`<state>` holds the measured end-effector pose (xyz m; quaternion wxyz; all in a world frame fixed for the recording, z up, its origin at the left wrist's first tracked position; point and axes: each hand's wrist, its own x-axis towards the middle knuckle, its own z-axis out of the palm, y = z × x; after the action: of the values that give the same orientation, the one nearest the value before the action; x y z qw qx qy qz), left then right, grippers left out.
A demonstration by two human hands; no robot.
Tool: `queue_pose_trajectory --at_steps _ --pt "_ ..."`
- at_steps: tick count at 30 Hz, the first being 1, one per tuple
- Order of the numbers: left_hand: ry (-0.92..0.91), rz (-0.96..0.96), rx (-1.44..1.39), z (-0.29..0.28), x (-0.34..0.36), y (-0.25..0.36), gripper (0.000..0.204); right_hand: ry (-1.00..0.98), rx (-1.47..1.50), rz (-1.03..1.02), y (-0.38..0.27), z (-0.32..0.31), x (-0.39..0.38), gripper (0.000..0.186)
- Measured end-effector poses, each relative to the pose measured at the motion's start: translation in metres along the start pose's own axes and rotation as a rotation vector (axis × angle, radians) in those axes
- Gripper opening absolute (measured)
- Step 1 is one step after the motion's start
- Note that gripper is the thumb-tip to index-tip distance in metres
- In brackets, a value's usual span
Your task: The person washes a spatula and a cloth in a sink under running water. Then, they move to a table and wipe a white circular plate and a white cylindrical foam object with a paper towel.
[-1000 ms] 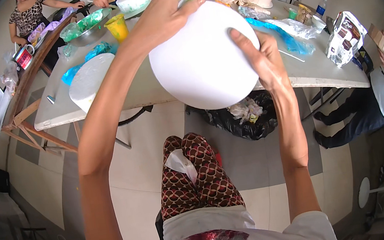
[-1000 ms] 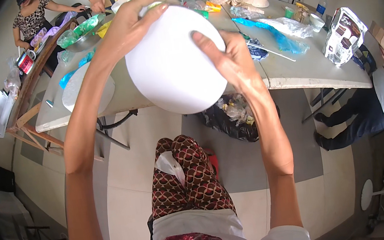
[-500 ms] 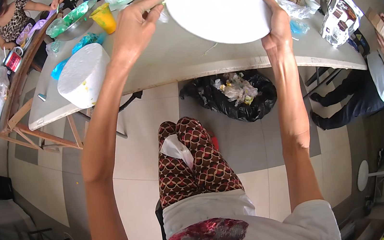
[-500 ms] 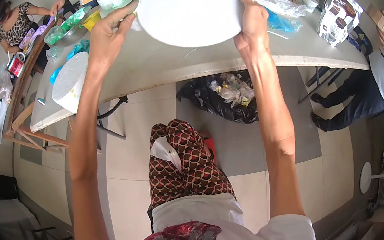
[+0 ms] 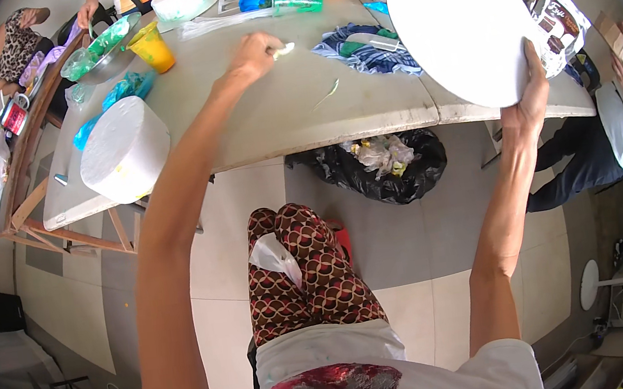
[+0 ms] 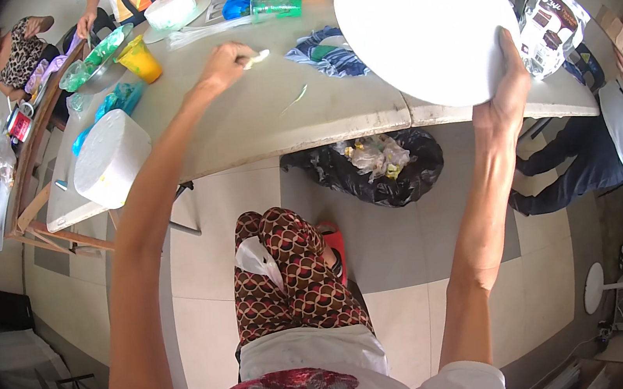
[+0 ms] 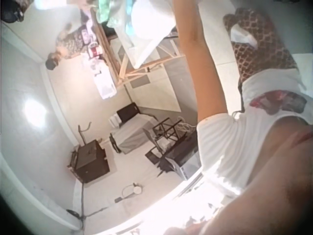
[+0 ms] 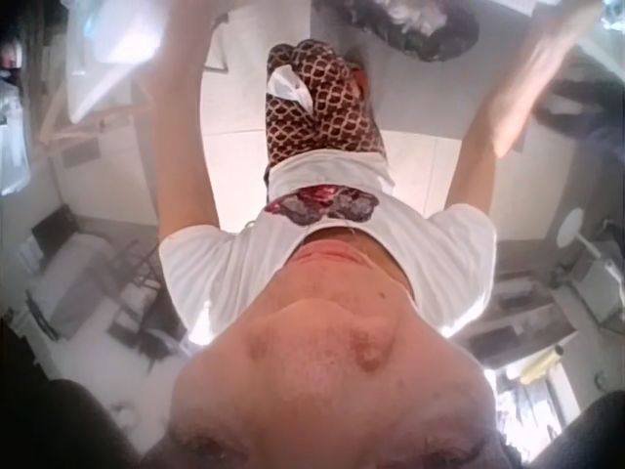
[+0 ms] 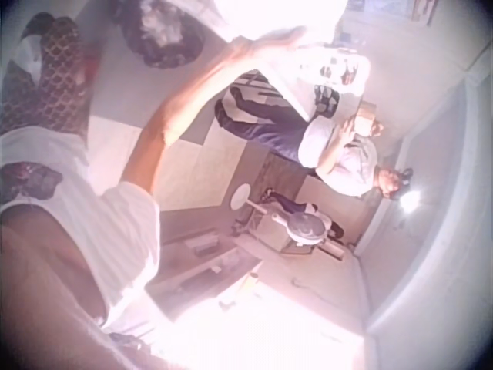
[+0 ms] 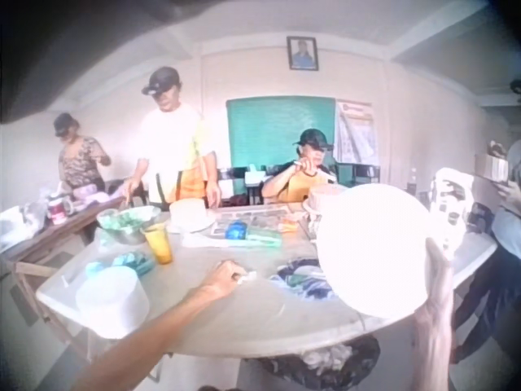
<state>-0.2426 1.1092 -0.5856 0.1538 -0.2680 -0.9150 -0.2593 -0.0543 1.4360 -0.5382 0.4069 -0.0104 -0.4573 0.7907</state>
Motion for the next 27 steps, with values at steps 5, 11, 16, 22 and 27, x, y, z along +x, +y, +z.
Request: queue_pose_trajectory --at_steps 5,11,16,22,27 --pt "-0.108 0.173 -0.148 0.024 -0.004 0.033 0.031 0.006 -0.071 0.052 0.008 -0.024 0.012 0.04" --pt "-0.212 0.38 -0.386 0.029 -0.018 0.047 0.022 -0.003 -0.037 0.055 0.028 -0.002 0.008 0.036" --pt "-0.389 0.42 -0.473 0.001 -0.046 0.042 0.02 -0.063 -0.087 0.128 0.019 0.013 -0.019 0.039" --pt "-0.545 0.37 -0.324 -0.073 -0.104 0.014 0.021 -0.071 -0.183 0.186 0.028 0.016 -0.028 0.044" --pt "-0.486 0.181 -0.32 -0.112 -0.117 0.01 0.022 -0.143 -0.235 0.261 0.048 0.038 -0.031 0.043"
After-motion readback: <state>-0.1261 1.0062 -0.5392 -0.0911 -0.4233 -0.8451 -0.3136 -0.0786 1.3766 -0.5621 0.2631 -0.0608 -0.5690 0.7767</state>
